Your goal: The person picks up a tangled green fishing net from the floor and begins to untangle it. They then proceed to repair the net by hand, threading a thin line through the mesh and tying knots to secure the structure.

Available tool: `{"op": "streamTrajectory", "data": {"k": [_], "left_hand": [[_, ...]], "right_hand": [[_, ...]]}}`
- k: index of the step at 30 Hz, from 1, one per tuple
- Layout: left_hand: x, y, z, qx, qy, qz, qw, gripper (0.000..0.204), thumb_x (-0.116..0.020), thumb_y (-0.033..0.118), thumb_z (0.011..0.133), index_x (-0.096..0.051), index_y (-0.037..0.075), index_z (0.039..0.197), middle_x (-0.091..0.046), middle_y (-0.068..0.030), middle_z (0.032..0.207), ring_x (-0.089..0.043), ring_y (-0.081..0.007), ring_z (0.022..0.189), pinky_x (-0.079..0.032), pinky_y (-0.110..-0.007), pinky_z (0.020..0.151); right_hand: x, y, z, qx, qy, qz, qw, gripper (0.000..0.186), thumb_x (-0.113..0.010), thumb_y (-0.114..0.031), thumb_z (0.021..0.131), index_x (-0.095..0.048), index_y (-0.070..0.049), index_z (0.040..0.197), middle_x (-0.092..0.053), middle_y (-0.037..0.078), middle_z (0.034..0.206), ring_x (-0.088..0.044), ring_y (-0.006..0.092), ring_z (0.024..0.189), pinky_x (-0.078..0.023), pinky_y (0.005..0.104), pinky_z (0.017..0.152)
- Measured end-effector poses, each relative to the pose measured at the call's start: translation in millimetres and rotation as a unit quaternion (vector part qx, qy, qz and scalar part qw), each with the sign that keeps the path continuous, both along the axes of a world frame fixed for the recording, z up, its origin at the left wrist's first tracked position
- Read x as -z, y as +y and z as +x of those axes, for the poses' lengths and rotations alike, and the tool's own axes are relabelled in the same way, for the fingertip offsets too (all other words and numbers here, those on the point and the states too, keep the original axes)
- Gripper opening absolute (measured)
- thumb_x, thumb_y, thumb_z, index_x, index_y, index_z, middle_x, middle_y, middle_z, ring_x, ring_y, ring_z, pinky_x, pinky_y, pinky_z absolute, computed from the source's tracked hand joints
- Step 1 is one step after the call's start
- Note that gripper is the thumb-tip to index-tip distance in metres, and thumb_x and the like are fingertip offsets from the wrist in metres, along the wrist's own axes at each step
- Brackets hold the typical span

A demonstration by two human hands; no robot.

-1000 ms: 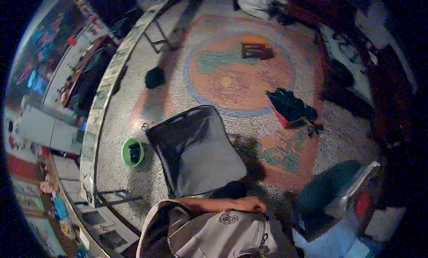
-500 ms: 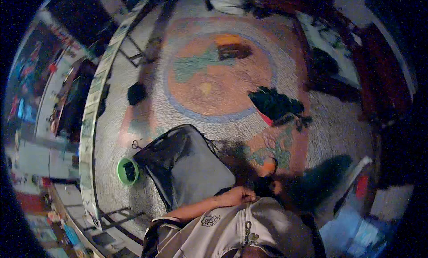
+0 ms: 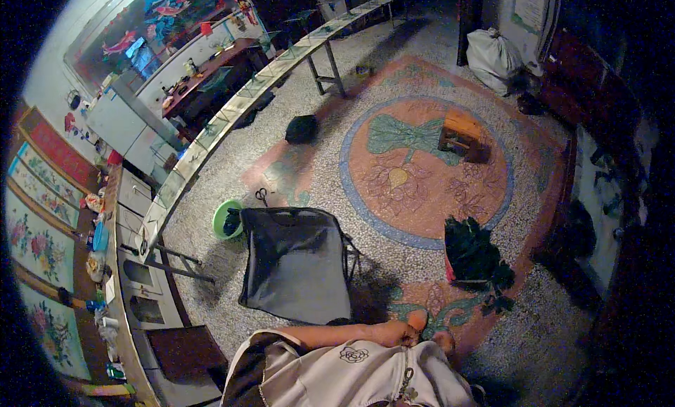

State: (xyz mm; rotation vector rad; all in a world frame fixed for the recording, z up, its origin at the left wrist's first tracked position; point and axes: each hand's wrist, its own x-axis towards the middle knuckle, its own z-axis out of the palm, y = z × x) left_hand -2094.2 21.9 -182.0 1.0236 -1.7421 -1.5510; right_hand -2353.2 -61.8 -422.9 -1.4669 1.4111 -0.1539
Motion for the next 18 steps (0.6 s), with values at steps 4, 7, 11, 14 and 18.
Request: {"op": "streamTrajectory", "data": {"k": [4,7,11,14,18], "left_hand": [[11,-39,-50,0.037,-0.06,0.005,0.997,0.004,-0.05,0.01,0.073,-0.052,0.006,0.073,-0.052,-0.0094,0.064,-0.049,-0.0234,0.06,-0.039,-0.034,0.058],[17,-58,-77,0.041,-0.084,0.028,0.995,0.005,-0.05,0.012,0.075,-0.052,0.007,0.073,-0.053,-0.0094,0.065,-0.051,-0.0246,0.062,-0.04,-0.035,0.06],[-5,-80,-88,0.084,-0.079,0.031,0.993,0.008,-0.05,0.014,0.075,-0.052,0.007,0.074,-0.053,-0.0098,0.067,-0.053,-0.0255,0.065,-0.04,-0.035,0.061],[-2,-91,-93,0.133,-0.122,0.021,0.983,0.009,-0.049,0.014,0.076,-0.052,0.006,0.077,-0.054,-0.0107,0.072,-0.054,-0.0252,0.07,-0.04,-0.035,0.063],[-4,-114,-102,0.137,-0.051,-0.053,0.988,0.01,-0.047,0.013,0.079,-0.052,0.004,0.08,-0.055,-0.0109,0.077,-0.053,-0.0259,0.072,-0.04,-0.034,0.064]], "right_hand": [[-2,-47,-36,-0.014,-0.013,0.003,1.0,0.018,-0.057,-0.023,0.073,-0.057,-0.005,0.073,-0.055,0.006,0.061,-0.051,0.0152,0.054,-0.041,0.0306,0.048],[-1,-67,-55,-0.013,-0.02,0.013,1.0,0.017,-0.057,-0.022,0.073,-0.057,-0.005,0.074,-0.055,0.006,0.061,-0.051,0.015,0.053,-0.041,0.0303,0.048],[6,-77,-71,0.002,-0.028,0.023,0.999,0.016,-0.057,-0.021,0.073,-0.057,-0.005,0.074,-0.054,0.006,0.061,-0.051,0.0148,0.053,-0.041,0.0299,0.048],[8,-81,-77,0.019,-0.035,0.024,0.999,0.016,-0.057,-0.021,0.073,-0.057,-0.005,0.074,-0.054,0.006,0.061,-0.051,0.0147,0.053,-0.041,0.0297,0.047],[3,-89,-89,0.06,-0.057,0.011,0.997,0.015,-0.058,-0.02,0.073,-0.057,-0.005,0.074,-0.054,0.006,0.061,-0.051,0.0145,0.053,-0.041,0.0293,0.047]]}}
